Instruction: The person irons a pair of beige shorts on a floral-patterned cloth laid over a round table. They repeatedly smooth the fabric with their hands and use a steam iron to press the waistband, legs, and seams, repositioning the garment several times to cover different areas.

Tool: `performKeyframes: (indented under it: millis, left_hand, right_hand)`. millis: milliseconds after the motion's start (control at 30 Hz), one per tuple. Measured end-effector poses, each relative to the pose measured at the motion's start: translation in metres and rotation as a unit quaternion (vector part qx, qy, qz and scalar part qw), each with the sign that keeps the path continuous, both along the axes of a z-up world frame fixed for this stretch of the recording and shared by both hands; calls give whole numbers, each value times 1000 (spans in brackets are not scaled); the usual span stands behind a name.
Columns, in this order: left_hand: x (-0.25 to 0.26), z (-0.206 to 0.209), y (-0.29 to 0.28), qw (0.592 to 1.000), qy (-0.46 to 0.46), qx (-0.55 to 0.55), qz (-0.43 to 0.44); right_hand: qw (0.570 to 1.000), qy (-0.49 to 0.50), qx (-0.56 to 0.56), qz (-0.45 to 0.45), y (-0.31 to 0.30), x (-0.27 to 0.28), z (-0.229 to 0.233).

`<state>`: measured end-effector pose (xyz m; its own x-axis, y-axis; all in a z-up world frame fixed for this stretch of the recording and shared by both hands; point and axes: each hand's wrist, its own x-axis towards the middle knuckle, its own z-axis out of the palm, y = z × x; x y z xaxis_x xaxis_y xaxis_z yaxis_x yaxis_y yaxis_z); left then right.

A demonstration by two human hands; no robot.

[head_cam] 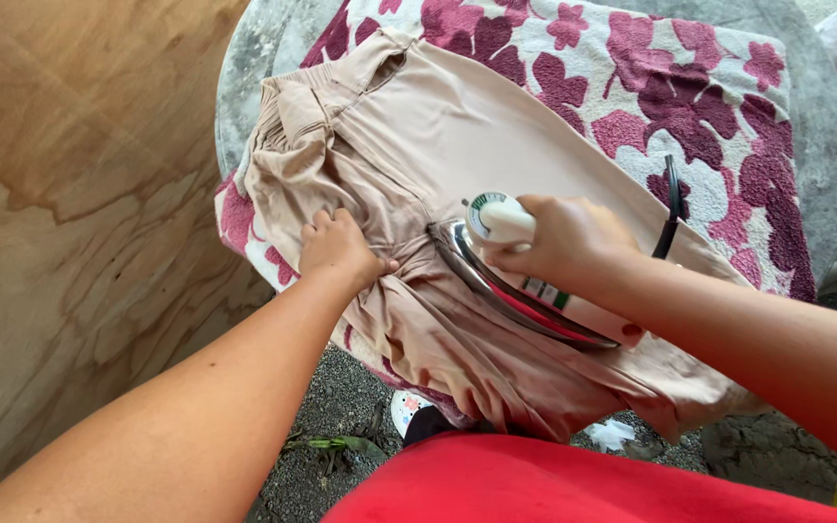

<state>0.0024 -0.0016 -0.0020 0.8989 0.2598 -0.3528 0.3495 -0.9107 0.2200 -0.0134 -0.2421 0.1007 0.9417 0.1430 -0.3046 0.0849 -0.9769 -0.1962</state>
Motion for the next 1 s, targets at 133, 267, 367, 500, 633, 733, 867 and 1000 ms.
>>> performKeyframes:
  millis: [133, 267, 367, 500, 633, 733, 867, 1000]
  left_hand:
    - [-1, -13, 1, 999, 23, -9, 21]
    - [0, -11, -5, 1000, 4, 3, 23]
    - [3, -6, -6, 999, 33, 20, 17]
    - [8, 2, -6, 997, 73, 16, 18]
    - [6, -1, -8, 997, 73, 4, 26]
    - [4, -2, -10, 998, 48, -1, 44]
    - [0, -2, -11, 997, 54, 11, 46]
    - [4, 6, -11, 998, 57, 5, 30]
  right_hand:
    - [1000, 13, -3, -12, -28, -19, -6]
    - [1000, -5, 27, 4, -35, -17, -8]
    - [1000, 3, -5, 19, -15, -3, -12]
    - [1000, 31, 2, 4, -15, 0, -13]
    - [1000, 21, 13, 5, -52, -24, -6]
    - [999, -12, 39, 28, -58, -25, -1]
    - [999, 32, 18, 2, -22, -9, -3]
    - [999, 0, 25, 26, -7, 0, -5]
